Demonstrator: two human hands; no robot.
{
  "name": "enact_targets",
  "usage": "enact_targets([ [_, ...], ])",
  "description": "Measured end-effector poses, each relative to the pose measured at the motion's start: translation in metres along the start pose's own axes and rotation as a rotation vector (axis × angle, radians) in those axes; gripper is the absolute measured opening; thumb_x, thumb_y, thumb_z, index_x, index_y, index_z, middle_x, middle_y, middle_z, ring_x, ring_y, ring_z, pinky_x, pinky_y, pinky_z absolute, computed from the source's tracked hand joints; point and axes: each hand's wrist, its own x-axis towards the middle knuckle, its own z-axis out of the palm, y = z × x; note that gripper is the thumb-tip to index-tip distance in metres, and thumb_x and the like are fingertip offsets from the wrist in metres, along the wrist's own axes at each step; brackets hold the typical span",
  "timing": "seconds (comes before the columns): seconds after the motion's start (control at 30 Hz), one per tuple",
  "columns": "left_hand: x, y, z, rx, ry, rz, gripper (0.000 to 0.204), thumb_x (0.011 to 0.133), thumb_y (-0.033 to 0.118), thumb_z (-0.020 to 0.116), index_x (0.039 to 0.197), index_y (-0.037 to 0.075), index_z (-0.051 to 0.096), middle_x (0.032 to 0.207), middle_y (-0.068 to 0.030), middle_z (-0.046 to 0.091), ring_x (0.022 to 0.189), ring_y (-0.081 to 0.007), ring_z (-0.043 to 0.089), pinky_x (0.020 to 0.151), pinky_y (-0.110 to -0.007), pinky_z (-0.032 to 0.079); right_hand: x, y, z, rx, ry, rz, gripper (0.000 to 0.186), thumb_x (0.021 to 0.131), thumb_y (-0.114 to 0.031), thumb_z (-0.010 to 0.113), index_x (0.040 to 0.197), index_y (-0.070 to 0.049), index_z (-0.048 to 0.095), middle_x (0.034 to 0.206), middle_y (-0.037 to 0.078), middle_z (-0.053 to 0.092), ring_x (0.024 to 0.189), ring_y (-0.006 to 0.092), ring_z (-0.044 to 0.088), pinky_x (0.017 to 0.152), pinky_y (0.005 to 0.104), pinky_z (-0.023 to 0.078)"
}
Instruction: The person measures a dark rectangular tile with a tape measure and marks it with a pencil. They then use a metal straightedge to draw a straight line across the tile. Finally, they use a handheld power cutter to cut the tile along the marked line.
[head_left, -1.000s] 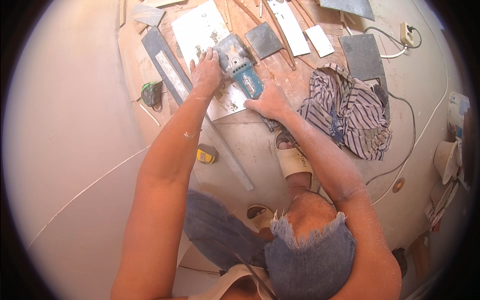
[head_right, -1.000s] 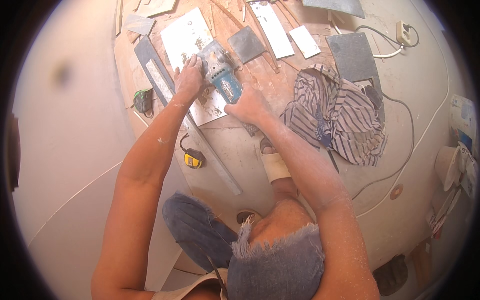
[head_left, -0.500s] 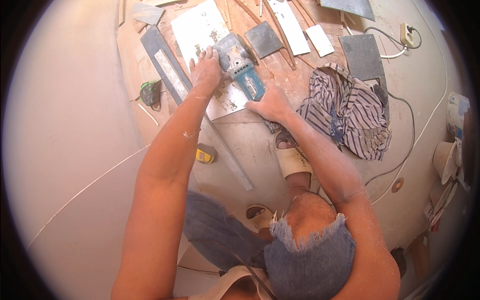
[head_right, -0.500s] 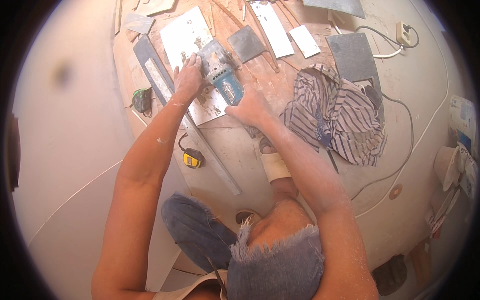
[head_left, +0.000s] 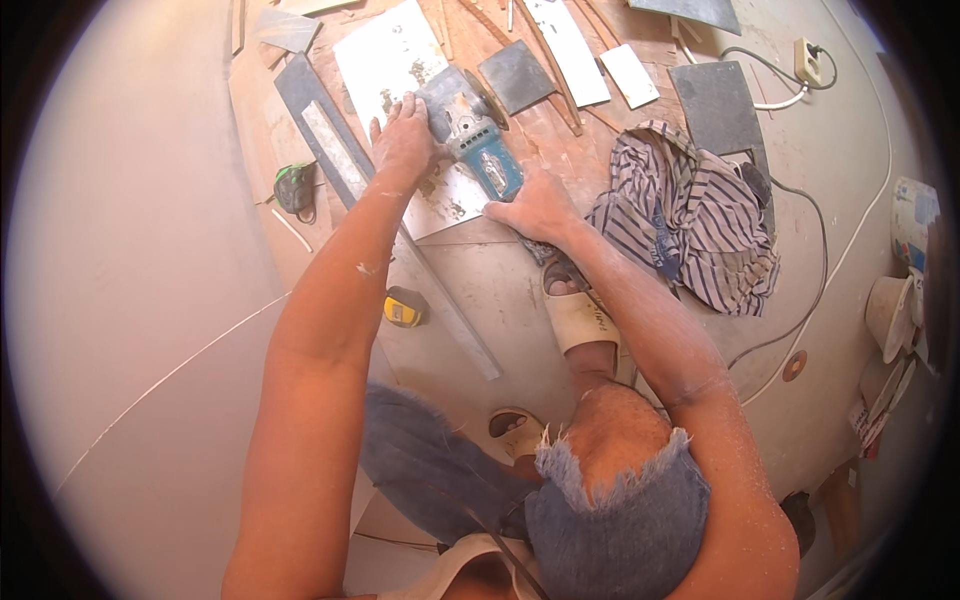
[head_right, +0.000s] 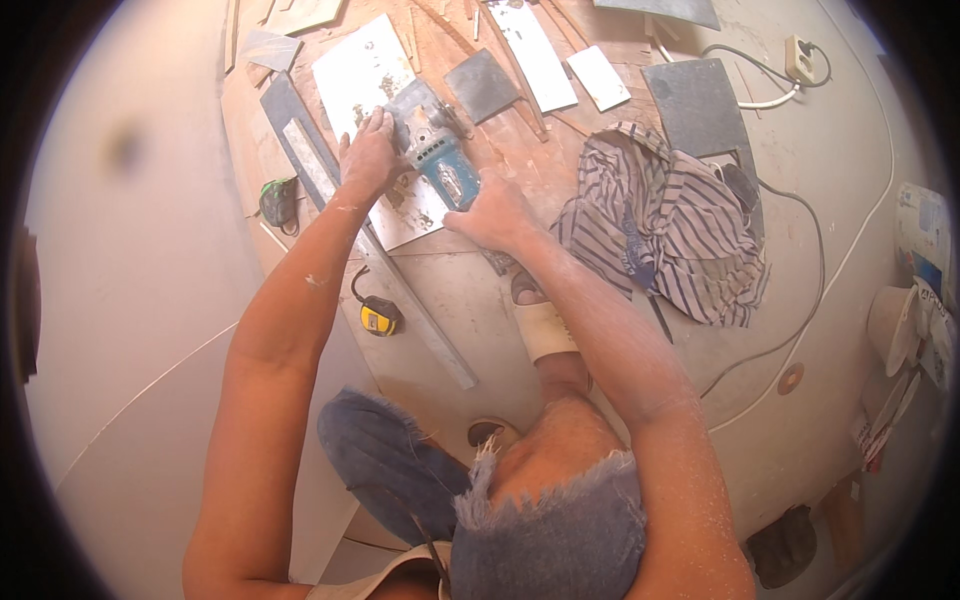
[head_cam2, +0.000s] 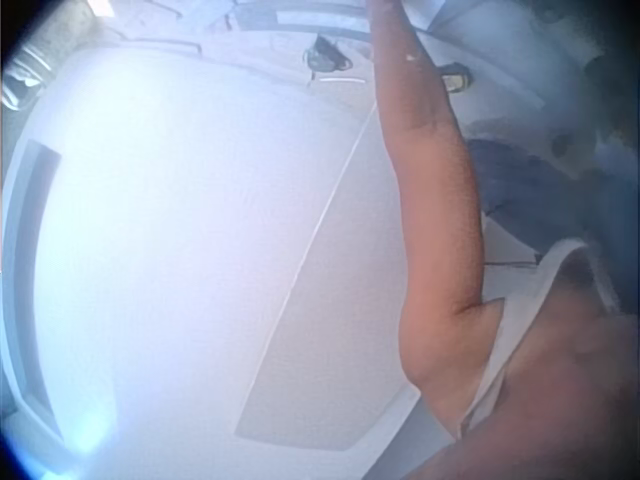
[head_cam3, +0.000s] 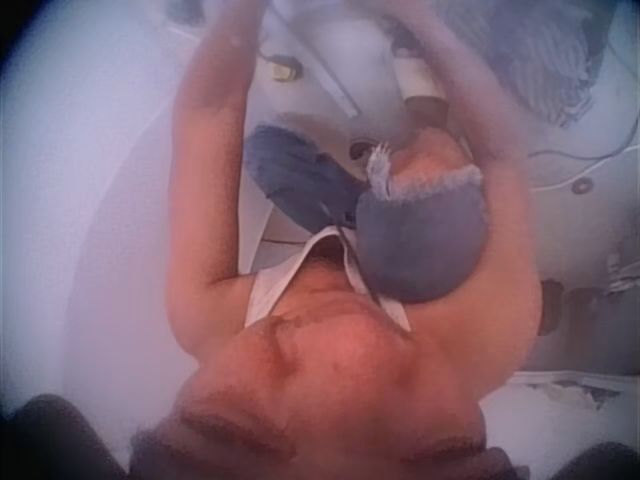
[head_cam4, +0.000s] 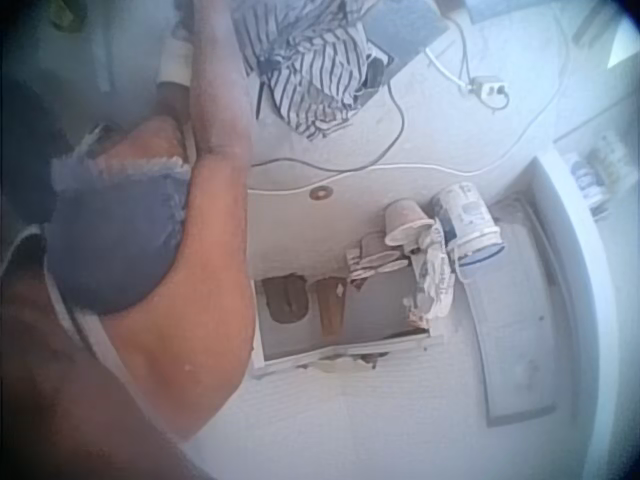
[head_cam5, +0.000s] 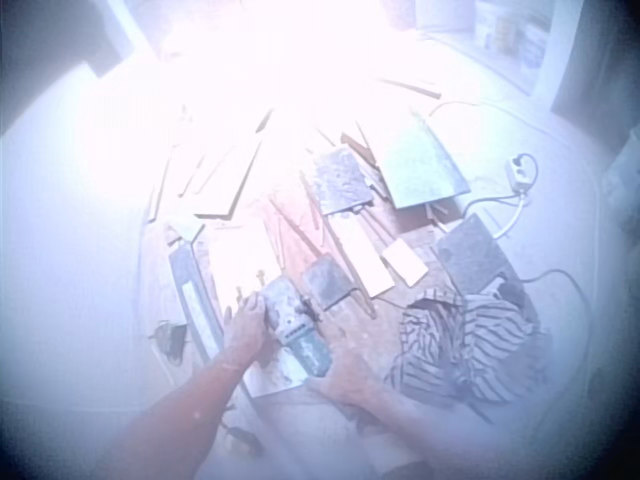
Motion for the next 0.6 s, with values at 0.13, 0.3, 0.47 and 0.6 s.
enact_targets([
  [0.13, 0.0, 0.001, 0.001, -0.003, 0.003, -0.001, 0.093, 0.078, 0.039, 0.081, 0.154, 0.009, 0.035, 0.164, -0.006, 0.026, 0.15, -0.0247, 0.027, 0.121, -0.051, 0.023, 0.0, 0.001, -0.001, -0.014, 0.008, 0.001, 0.063, 0.065, -0.035, 0.079, 0.106, 0.009, 0.06, 0.097, 0.03, 0.068, 0.095, 0.0424, 0.068, 0.084, 0.0437, 0.054],
  [0.3, 0.002, -0.004, 0.005, 0.007, 0.007, 0.012, 0.096, 0.077, 0.041, 0.081, 0.154, 0.009, 0.035, 0.164, -0.0063, 0.026, 0.15, -0.0259, 0.026, 0.121, -0.052, 0.022, -0.005, 0.007, 0.003, 0.009, 0.014, -0.045, 0.063, 0.066, -0.034, 0.078, 0.109, 0.008, 0.059, 0.099, 0.029, 0.068, 0.097, 0.0414, 0.068, 0.085, 0.0436, 0.054],
  [0.47, -0.006, 0.002, -0.004, -0.014, -0.011, -0.026, 0.1, 0.075, 0.042, 0.082, 0.154, 0.007, 0.033, 0.165, -0.0112, 0.023, 0.152, -0.0306, 0.021, 0.122, -0.051, 0.022, -0.021, -0.007, -0.013, -0.029, 0.069, -0.043, 0.062, 0.068, -0.032, 0.079, 0.114, 0.006, 0.059, 0.1, 0.027, 0.069, 0.097, 0.04, 0.068, 0.086, 0.0428, 0.053],
  [0.6, -0.039, 0.02, 0.007, -0.237, 0.153, 0.02, 0.097, 0.078, 0.049, 0.079, 0.149, -0.002, 0.037, 0.154, -0.0234, 0.035, 0.143, -0.0366, 0.035, 0.117, -0.048, 0.03, -0.03, -0.008, -0.044, -0.01, 0.194, -0.086, 0.061, 0.07, -0.029, 0.08, 0.116, 0.004, 0.059, 0.1, 0.024, 0.069, 0.095, 0.0375, 0.068, 0.086, 0.0426, 0.053],
])
